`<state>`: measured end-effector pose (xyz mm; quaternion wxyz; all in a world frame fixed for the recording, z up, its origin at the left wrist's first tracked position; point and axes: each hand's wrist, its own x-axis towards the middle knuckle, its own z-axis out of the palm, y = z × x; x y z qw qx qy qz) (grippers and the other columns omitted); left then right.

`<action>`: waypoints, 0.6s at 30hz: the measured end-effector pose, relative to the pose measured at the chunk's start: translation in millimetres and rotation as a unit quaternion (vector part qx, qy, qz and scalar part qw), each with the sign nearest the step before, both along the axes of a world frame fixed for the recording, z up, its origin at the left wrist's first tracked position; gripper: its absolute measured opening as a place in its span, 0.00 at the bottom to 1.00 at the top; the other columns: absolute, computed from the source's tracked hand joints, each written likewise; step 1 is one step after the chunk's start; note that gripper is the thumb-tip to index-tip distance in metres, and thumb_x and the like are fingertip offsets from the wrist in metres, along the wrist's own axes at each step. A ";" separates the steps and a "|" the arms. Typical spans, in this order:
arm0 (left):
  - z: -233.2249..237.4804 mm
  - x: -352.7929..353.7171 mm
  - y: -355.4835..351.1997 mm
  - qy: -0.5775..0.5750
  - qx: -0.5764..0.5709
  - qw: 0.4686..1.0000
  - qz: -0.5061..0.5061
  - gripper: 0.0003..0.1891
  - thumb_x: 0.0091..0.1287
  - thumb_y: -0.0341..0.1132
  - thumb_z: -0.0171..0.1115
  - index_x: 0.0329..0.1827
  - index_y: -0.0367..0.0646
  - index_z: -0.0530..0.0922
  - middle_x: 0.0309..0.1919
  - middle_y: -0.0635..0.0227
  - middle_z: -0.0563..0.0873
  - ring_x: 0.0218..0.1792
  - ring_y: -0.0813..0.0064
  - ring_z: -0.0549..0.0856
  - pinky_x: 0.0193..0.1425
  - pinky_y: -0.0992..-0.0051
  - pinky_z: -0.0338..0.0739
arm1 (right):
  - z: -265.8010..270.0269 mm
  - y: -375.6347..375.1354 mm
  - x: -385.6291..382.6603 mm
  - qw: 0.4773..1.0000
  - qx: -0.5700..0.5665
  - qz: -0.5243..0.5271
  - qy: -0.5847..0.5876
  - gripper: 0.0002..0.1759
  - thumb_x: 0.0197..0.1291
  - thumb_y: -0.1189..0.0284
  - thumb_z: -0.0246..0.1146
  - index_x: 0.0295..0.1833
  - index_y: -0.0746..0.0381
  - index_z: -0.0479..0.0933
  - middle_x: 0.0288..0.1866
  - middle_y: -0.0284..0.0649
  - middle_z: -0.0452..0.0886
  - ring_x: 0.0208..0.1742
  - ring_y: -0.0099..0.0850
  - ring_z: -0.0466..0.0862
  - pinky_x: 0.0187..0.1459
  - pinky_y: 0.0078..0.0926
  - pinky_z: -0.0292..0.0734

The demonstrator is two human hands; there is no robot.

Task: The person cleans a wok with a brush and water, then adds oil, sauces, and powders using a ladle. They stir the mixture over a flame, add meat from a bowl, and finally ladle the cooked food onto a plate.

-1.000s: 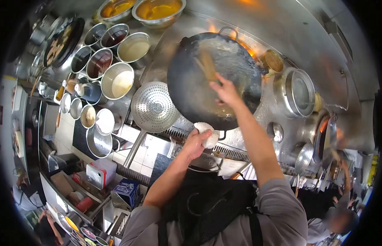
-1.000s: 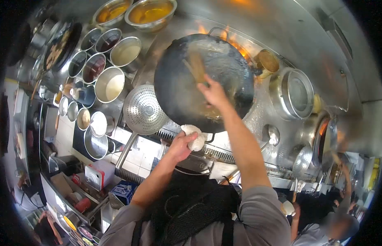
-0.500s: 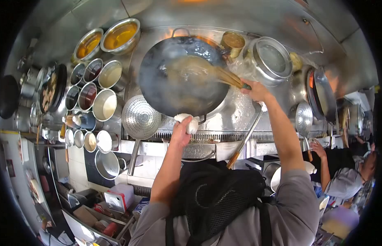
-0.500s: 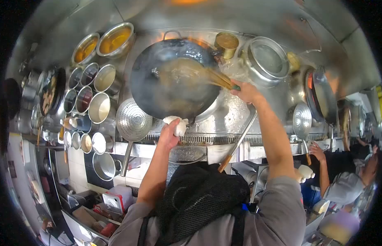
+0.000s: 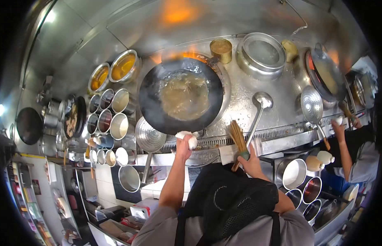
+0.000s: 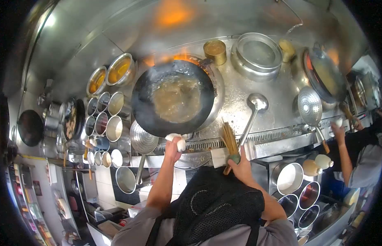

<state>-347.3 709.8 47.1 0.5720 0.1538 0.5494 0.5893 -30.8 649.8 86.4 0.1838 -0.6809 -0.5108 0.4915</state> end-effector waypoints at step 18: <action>35.1 82.2 -26.0 0.538 0.080 0.839 0.031 0.33 0.56 0.27 0.61 0.65 0.27 0.61 0.52 0.40 0.76 0.52 0.43 0.78 0.62 0.57 0.69 | 90.9 188.0 -66.3 0.831 -0.104 0.010 0.546 0.46 0.61 0.57 0.69 0.79 0.55 0.54 0.36 0.41 0.78 0.24 0.28 0.79 0.18 0.22 0.70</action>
